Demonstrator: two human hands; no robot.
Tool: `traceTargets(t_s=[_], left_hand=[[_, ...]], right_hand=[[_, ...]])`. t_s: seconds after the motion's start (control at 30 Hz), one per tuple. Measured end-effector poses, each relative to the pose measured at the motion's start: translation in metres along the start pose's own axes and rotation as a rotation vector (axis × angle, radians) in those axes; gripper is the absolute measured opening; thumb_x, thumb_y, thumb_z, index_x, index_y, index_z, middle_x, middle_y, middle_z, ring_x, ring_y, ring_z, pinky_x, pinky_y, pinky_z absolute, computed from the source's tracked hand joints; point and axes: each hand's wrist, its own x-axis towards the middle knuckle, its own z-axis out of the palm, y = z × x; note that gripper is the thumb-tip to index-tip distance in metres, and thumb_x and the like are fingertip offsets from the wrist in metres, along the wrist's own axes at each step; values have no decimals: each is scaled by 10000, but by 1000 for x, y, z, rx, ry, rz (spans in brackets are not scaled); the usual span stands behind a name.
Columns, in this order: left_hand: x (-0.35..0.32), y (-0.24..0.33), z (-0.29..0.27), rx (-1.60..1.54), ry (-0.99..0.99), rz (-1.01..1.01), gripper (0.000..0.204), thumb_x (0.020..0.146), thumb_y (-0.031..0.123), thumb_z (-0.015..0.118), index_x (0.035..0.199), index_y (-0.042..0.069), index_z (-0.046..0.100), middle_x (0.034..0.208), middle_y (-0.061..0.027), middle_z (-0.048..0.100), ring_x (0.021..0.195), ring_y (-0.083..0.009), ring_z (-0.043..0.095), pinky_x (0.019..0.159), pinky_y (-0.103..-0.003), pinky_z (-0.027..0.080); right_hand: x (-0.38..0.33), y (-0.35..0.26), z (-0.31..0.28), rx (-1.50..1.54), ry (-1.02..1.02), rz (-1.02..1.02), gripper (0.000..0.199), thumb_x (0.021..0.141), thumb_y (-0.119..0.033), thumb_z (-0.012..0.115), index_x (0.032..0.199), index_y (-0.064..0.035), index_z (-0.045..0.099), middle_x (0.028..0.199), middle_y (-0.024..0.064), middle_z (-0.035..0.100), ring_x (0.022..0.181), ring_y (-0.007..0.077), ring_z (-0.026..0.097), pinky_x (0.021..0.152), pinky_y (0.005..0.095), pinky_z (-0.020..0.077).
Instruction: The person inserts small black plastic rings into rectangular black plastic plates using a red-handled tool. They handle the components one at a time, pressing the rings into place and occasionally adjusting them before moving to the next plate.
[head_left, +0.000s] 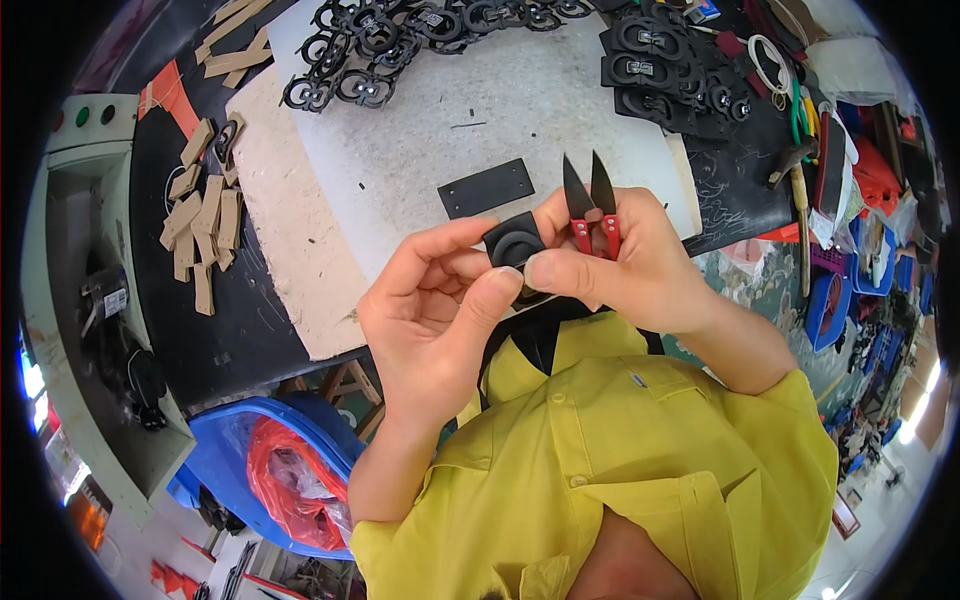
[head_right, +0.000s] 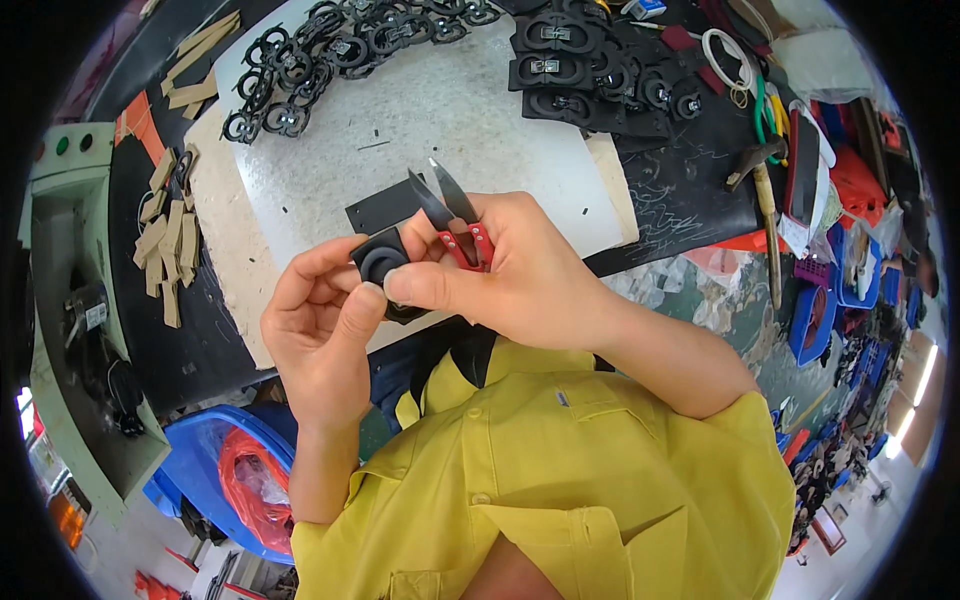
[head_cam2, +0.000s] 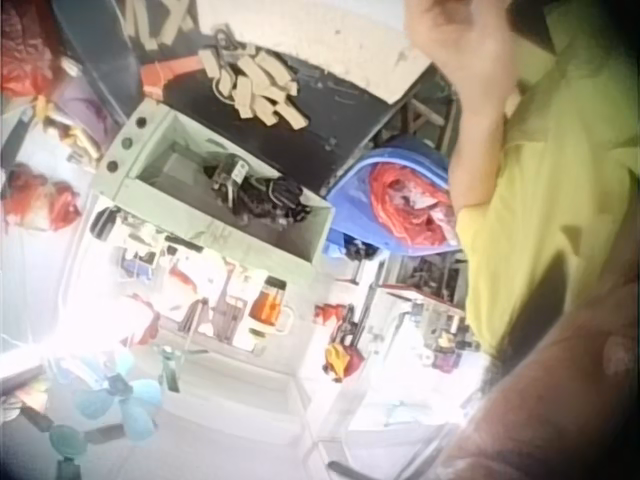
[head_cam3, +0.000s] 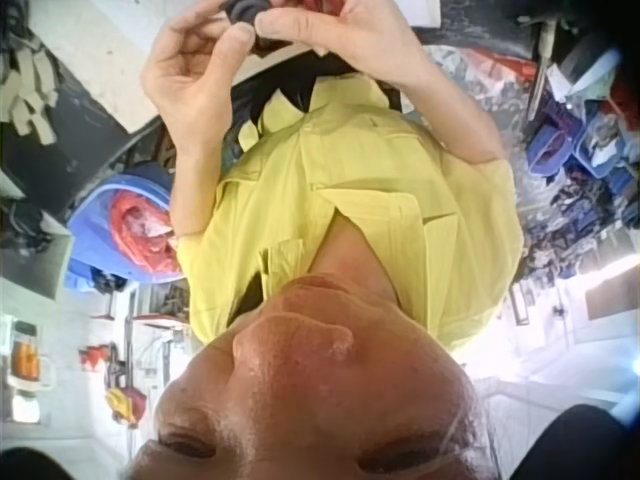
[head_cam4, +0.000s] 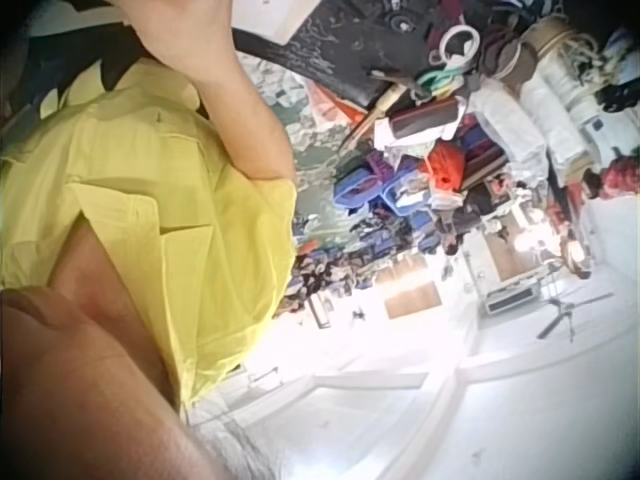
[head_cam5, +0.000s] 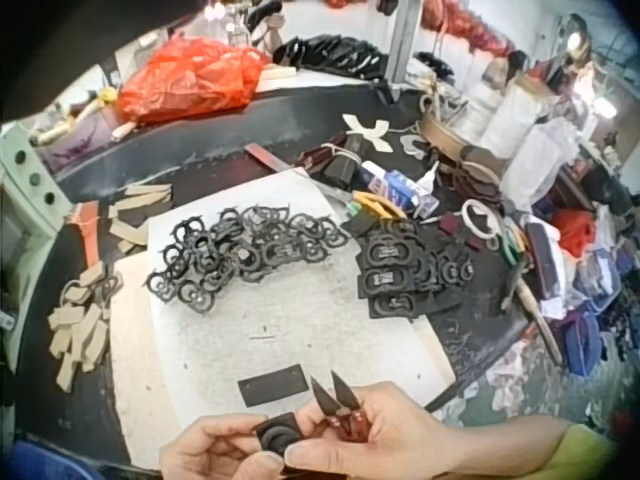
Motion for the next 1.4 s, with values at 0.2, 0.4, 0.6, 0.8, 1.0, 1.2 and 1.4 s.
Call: traceTargets(t_s=[0.2, 0.4, 0.6, 0.8, 1.0, 1.2, 1.4], left_hand=[[3, 8, -12, -286, 12, -212, 274, 855, 22, 586, 1107, -79, 556, 942, -152, 642, 814, -164, 638, 746, -280, 523], [-8, 6, -6, 162, 146, -15, 253, 792, -54, 622, 1043, -81, 607, 896, -118, 649, 780, -129, 624, 689, -233, 515], [-10, 13, -8, 644, 89, 236, 242, 752, -112, 603, 990, -78, 633, 797, -95, 624, 689, -103, 595, 598, -195, 469], [-8, 14, -4, 726, 134, 307, 204, 725, -48, 655, 926, -16, 670, 684, -86, 599, 540, -100, 552, 492, -205, 423], [-11, 12, -1, 741, 85, 370, 211, 788, -49, 593, 992, -39, 645, 726, -55, 578, 624, -75, 501, 530, -188, 347], [-11, 3, 5, 562, 103, 222, 275, 726, 10, 703, 992, -26, 641, 750, -109, 625, 603, -123, 579, 541, -216, 453], [-12, -14, 23, 386, 256, 180, 220, 732, -9, 705, 943, -35, 647, 770, -85, 639, 674, -112, 614, 610, -224, 498]], right_hand=[[9, 15, -9, -816, 136, -1054, 249, 618, -54, 676, 861, -16, 640, 772, 49, 595, 509, 96, 483, 413, 202, 375], [4, 16, -9, -730, 99, -958, 343, 643, -64, 701, 980, -27, 648, 847, 68, 622, 498, 97, 478, 417, 199, 374], [-1, 4, -5, -294, -23, -364, 312, 757, -129, 717, 1044, -37, 637, 770, 38, 611, 509, 38, 415, 452, 187, 342], [7, 8, 0, -366, 91, -383, 161, 772, -110, 698, 897, -13, 666, 647, -6, 553, 530, 37, 419, 472, 209, 340], [-1, 3, 3, -162, 63, -152, 125, 783, -91, 676, 878, -10, 663, 642, 7, 545, 550, 30, 423, 478, 199, 326], [2, 14, 9, -256, 179, -429, 78, 805, -65, 641, 855, -6, 654, 657, 8, 554, 561, 30, 432, 481, 202, 336], [0, 18, 14, -165, 226, -262, 53, 813, -32, 611, 791, 7, 581, 689, 42, 580, 554, 76, 464, 492, 240, 379]])
